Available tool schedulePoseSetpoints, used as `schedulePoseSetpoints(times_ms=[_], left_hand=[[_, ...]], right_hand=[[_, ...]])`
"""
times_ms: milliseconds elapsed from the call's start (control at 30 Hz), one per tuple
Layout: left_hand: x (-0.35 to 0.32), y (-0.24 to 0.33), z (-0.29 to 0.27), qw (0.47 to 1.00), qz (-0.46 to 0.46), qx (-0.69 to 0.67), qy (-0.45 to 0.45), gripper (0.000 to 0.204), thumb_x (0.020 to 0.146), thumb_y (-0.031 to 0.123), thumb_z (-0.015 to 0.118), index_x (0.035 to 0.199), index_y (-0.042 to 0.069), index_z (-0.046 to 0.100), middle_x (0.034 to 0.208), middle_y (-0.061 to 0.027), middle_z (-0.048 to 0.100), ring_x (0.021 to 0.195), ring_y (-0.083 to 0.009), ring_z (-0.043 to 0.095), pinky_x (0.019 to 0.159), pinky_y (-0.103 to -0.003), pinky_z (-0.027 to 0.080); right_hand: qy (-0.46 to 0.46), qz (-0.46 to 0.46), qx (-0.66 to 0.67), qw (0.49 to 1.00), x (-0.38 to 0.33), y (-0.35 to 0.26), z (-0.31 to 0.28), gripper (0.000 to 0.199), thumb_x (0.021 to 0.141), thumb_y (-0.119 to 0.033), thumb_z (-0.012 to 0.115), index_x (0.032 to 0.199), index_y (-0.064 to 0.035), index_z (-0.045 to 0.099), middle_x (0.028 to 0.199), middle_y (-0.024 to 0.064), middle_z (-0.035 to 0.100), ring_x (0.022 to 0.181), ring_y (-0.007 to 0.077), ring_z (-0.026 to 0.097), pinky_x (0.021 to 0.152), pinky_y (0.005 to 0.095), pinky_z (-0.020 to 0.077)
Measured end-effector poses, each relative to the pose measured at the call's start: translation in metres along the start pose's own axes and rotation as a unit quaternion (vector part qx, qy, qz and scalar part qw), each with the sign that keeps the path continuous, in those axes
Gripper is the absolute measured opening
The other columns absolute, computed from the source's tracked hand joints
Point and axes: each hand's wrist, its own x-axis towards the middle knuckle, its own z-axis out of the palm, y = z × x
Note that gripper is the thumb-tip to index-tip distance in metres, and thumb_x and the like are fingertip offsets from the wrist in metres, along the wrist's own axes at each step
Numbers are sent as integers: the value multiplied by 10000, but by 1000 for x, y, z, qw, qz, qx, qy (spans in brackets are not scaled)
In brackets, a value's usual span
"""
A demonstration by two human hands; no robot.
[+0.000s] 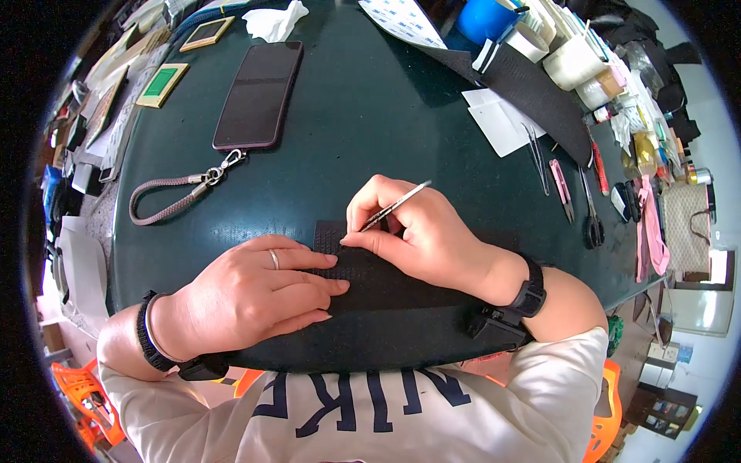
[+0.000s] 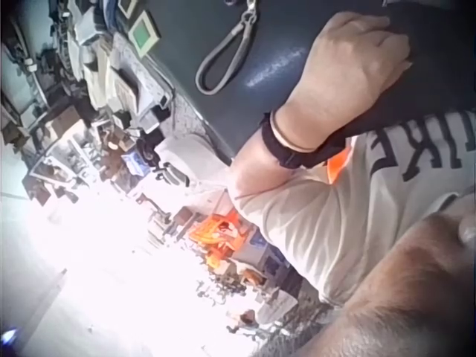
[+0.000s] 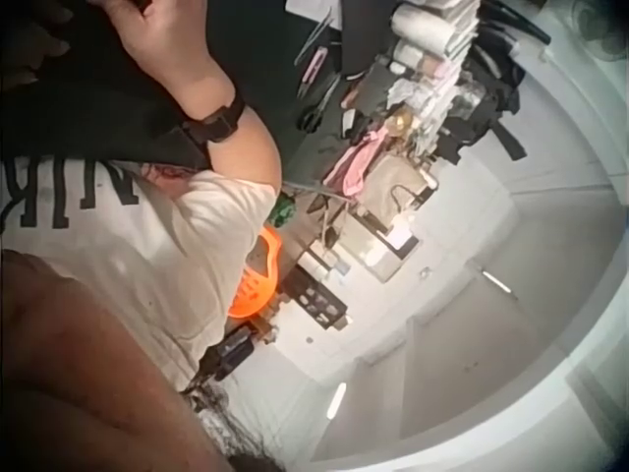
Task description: The person uses tweezers to peel small pieces from a black textured sheet, holding the sheet down by hand. They then set the tweezers down and pick up a different tool to continue peeling pieces from the sheet.
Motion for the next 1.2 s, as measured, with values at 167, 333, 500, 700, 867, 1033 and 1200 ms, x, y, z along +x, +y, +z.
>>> schedulePoseSetpoints(times_ms=[167,333,500,700,867,1033,1200], left_hand=[[1,0,-1,1000,5,1,-2,160,907,190,811,976,73,726,1150,-48,799,1168,-276,735,971,-430,573],[1,0,-1,1000,3,-2,-3,158,909,187,809,982,74,725,1165,-48,797,1171,-276,735,972,-429,572],[0,0,-1,1000,2,-3,-5,153,913,183,806,986,74,727,1171,-45,797,1172,-276,735,974,-431,572],[0,0,-1,1000,1,-5,-2,154,912,181,807,990,72,731,1167,-49,797,1169,-277,736,973,-432,573],[1,-1,-1,1000,0,-6,-2,155,910,180,809,994,74,732,1165,-50,796,1170,-279,736,969,-434,575],[0,-2,0,1000,1,-10,-1,154,910,177,809,994,73,732,1164,-47,796,1174,-279,735,967,-434,576],[0,-1,-1,1000,-2,-12,-6,151,910,176,808,984,73,727,1169,-46,795,1177,-280,733,967,-435,576]], right_hand=[[24,8,54,998,-5,8,-8,250,945,22,772,1001,-83,552,1011,62,667,825,86,594,726,252,480],[10,-24,-18,1000,-4,0,-5,255,947,20,771,1009,-76,544,1018,65,664,839,97,612,744,254,491],[-2,4,-7,1000,-6,6,-8,262,947,21,770,1022,-78,539,1029,68,661,851,104,618,750,257,494],[26,5,36,999,-6,1,-6,257,949,34,760,1021,-76,540,1016,70,660,872,108,633,772,262,510],[4,-5,-46,999,-5,-1,-6,241,967,26,745,1020,-76,533,1022,70,657,887,105,634,788,261,511],[18,36,81,996,-8,6,-11,250,958,29,754,1022,-73,535,1023,72,657,880,107,626,783,264,507],[30,3,28,999,-8,3,-10,244,960,30,750,1017,-70,535,1014,73,658,886,115,635,790,268,516]])
